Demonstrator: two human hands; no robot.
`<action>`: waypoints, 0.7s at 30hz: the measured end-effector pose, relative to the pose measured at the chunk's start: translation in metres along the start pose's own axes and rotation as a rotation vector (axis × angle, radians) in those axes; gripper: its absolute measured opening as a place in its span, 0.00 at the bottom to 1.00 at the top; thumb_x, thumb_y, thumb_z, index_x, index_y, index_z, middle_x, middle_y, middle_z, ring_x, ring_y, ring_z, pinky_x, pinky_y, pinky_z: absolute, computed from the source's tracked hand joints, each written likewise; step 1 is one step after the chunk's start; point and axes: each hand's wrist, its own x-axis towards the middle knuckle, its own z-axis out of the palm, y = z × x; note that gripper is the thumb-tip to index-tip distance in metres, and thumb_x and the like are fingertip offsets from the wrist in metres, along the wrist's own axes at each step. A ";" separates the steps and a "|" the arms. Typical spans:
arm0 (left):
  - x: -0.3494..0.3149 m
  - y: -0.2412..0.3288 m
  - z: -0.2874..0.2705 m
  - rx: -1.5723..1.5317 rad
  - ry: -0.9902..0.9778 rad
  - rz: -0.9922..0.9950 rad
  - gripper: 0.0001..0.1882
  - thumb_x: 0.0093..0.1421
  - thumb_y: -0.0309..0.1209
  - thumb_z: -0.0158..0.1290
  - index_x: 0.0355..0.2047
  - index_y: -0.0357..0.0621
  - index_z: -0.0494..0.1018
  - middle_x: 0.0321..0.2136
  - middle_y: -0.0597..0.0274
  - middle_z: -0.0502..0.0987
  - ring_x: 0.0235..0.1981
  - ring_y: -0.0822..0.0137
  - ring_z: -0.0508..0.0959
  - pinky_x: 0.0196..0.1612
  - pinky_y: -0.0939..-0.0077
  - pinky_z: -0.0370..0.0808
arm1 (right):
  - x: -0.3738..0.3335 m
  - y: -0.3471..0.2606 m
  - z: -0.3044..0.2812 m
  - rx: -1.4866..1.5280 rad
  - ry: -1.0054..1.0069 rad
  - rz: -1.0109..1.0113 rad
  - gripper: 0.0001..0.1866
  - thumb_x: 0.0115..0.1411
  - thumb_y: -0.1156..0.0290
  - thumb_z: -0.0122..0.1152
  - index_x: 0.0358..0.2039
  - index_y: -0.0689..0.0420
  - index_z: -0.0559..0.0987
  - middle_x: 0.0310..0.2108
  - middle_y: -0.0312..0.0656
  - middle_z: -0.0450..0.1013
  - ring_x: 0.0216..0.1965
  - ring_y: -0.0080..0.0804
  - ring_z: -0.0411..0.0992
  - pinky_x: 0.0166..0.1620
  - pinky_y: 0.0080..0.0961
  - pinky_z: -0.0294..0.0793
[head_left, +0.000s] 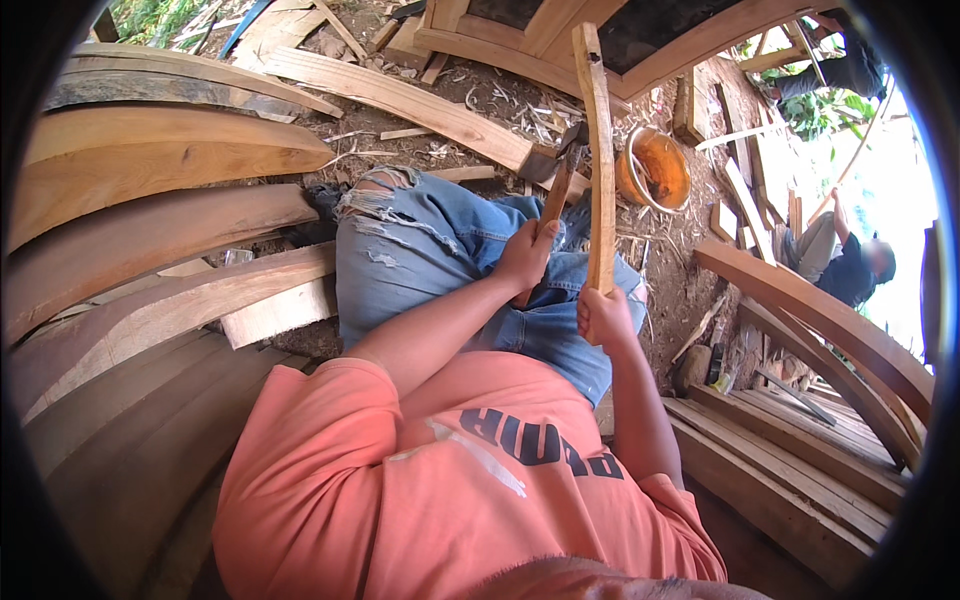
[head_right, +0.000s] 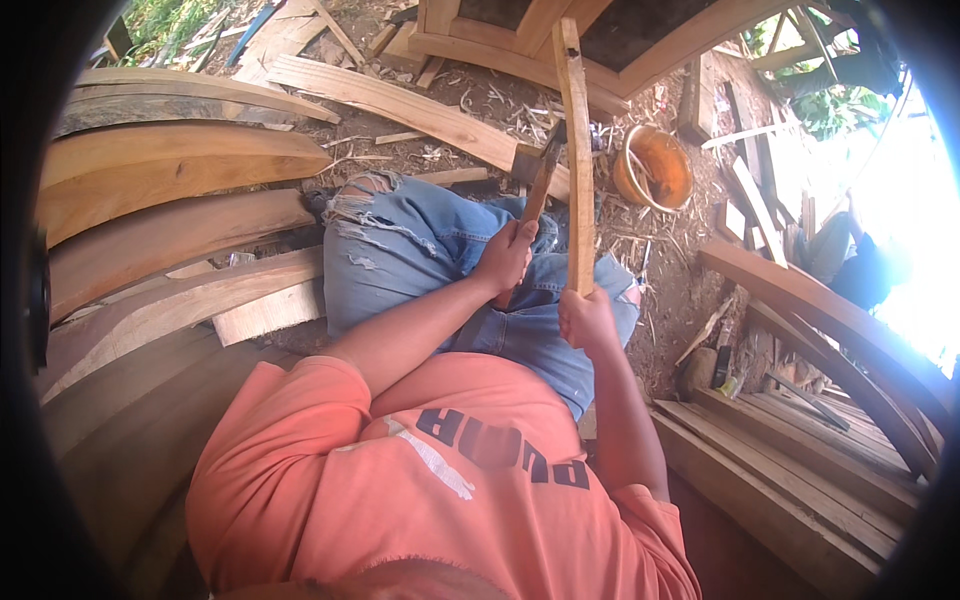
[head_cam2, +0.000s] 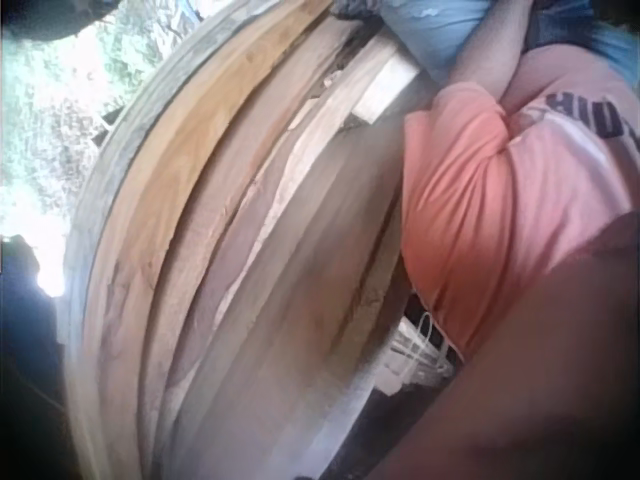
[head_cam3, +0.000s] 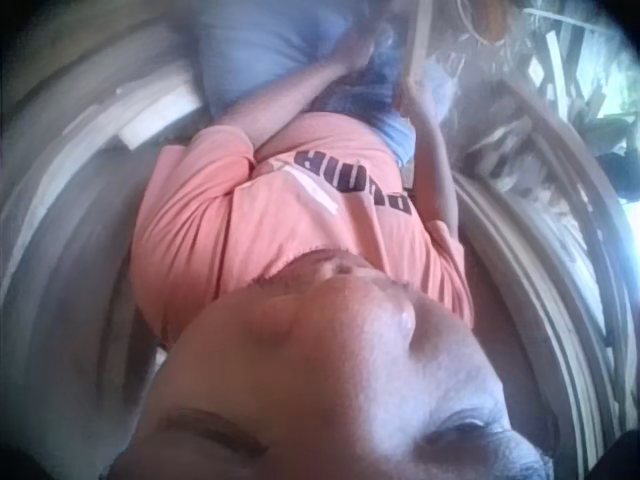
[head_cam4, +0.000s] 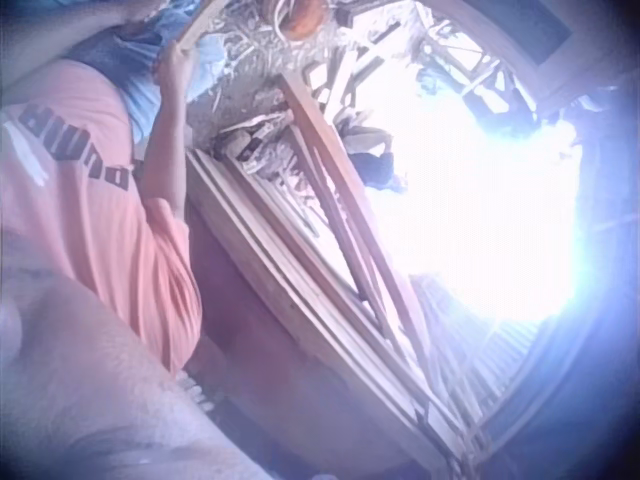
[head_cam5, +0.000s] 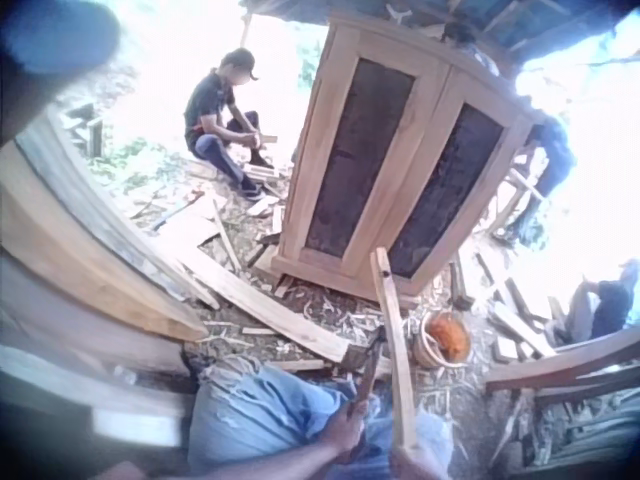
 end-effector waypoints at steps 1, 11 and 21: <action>-0.001 -0.002 0.001 0.047 -0.008 0.017 0.31 0.76 0.59 0.49 0.36 0.39 0.73 0.23 0.58 0.77 0.26 0.61 0.80 0.32 0.61 0.74 | 0.002 0.012 -0.005 -0.010 -0.035 -0.051 0.09 0.65 0.73 0.55 0.26 0.57 0.73 0.16 0.37 0.68 0.14 0.28 0.67 0.18 0.28 0.68; 0.002 -0.002 -0.007 0.032 0.043 0.007 0.31 0.76 0.58 0.49 0.36 0.38 0.74 0.24 0.55 0.78 0.25 0.58 0.79 0.32 0.60 0.74 | -0.063 -0.094 0.001 0.288 0.069 -0.616 0.05 0.66 0.76 0.52 0.31 0.60 0.73 0.19 0.35 0.66 0.16 0.25 0.66 0.20 0.27 0.69; -0.004 0.002 -0.005 0.124 -0.020 -0.004 0.32 0.75 0.60 0.50 0.38 0.36 0.75 0.29 0.46 0.82 0.34 0.46 0.83 0.40 0.54 0.76 | -0.022 -0.014 -0.023 0.072 0.040 -0.267 0.07 0.64 0.74 0.54 0.27 0.59 0.74 0.18 0.37 0.69 0.16 0.26 0.69 0.20 0.26 0.69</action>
